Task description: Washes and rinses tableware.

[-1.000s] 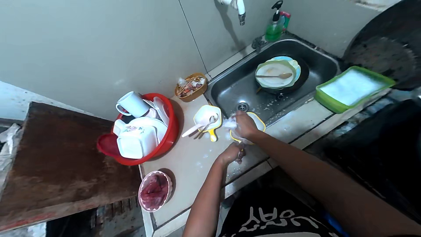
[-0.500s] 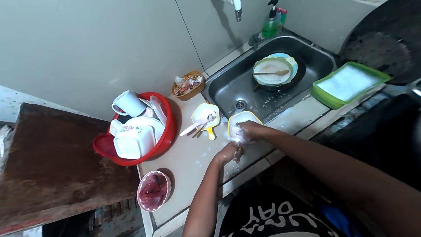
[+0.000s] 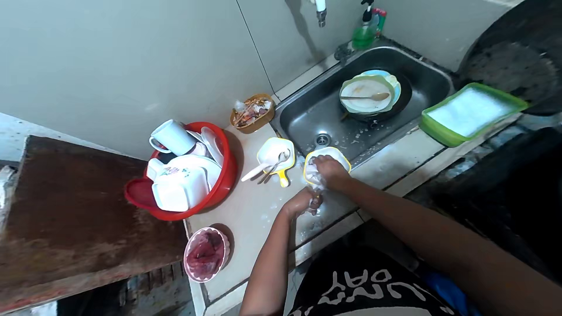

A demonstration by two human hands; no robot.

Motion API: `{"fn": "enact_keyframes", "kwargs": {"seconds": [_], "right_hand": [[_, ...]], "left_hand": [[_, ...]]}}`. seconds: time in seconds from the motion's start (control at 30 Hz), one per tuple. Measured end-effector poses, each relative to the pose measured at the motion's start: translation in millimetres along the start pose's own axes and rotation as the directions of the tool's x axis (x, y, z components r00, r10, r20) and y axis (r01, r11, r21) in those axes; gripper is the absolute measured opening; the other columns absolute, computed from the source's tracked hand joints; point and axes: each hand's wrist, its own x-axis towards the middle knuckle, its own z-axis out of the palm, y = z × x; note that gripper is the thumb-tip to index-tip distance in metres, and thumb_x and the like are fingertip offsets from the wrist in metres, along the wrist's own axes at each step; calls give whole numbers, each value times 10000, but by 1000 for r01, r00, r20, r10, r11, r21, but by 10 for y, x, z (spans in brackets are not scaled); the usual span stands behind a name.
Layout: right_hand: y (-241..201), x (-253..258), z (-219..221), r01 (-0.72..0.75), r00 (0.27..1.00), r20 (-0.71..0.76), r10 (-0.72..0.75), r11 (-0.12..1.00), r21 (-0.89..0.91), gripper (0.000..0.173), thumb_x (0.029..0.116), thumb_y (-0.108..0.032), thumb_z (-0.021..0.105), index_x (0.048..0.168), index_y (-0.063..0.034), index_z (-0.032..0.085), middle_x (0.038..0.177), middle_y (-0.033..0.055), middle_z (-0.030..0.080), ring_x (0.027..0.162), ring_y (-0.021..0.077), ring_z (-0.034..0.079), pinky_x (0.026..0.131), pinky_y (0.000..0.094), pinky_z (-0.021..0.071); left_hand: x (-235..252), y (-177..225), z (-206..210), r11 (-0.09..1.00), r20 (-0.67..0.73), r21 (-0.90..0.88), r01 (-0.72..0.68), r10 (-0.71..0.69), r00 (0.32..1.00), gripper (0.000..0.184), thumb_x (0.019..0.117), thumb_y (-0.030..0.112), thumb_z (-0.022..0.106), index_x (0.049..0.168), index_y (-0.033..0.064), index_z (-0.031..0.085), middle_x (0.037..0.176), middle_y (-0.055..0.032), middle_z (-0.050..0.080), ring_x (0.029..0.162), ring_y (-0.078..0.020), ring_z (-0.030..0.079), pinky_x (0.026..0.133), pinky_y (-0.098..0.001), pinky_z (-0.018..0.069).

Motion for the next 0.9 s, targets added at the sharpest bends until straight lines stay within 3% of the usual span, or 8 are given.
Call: {"fn": "enact_keyframes", "kwargs": {"seconds": [0.2,0.3,0.4,0.53,0.63,0.7,0.8,0.9], "right_hand": [[104,-143,-480,167,939,334,-85,960,-225,303,904,-27,707,1207,-18,690,1182,198,685,1179,415,609,957,619,472],[111,31,-257,113,987,146,-61,919,-377,375,807,81,735,1164,-35,720,1241,194,654,1257,428,548,1000,627,449],[101,141,11,28,999,-27,-33,987,-158,460,860,45,718,1308,-22,642,1330,234,581,1305,449,510,988,620,482],[90,-30,-37,104,990,82,-111,990,96,505,905,-66,726,1374,33,567,1319,277,583,1249,459,563,1032,578,476],[217,-136,-324,200,955,227,-189,979,-28,317,924,-68,710,1234,-13,679,1215,215,661,1193,416,606,984,596,487],[219,-110,-382,193,979,108,-172,954,-228,265,860,61,703,1111,-21,728,1159,207,666,1189,429,586,953,627,468],[241,22,-285,118,961,-206,-182,949,-292,288,909,83,634,1174,-9,698,1227,240,615,1234,461,553,925,655,488],[156,126,-129,224,953,-157,-258,952,-208,318,992,-8,575,1296,-48,660,1408,215,572,1372,448,482,1011,651,461]], "left_hand": [[16,-20,-54,998,19,-36,-48,48,999,305,1137,237,306,930,117,496,631,59,460,488,-46,450,482,-200,465],[32,-7,-77,999,52,-38,-19,21,998,354,1139,301,300,905,127,501,619,59,458,482,-49,439,480,-201,455],[45,21,-77,998,56,-50,-22,25,998,334,1140,281,298,936,121,508,613,58,455,469,-45,439,465,-193,459],[-42,83,-86,999,5,-40,-15,15,1000,256,1135,214,301,1004,124,502,626,63,457,475,-39,445,477,-198,472],[-51,47,-73,1000,-39,-22,-22,21,999,214,1130,222,337,1108,96,508,651,57,464,497,-46,465,494,-208,481],[-54,54,-71,1000,-41,-12,-10,10,999,217,1132,239,346,1132,93,507,645,60,455,495,-44,462,492,-206,475],[-11,33,-109,1000,12,-15,-7,7,1000,233,1134,258,337,1079,109,507,628,64,454,482,-37,455,475,-193,466],[25,-8,-129,1000,67,-18,-9,11,998,298,1135,279,313,965,130,507,623,67,452,483,-40,438,480,-194,460]]}}
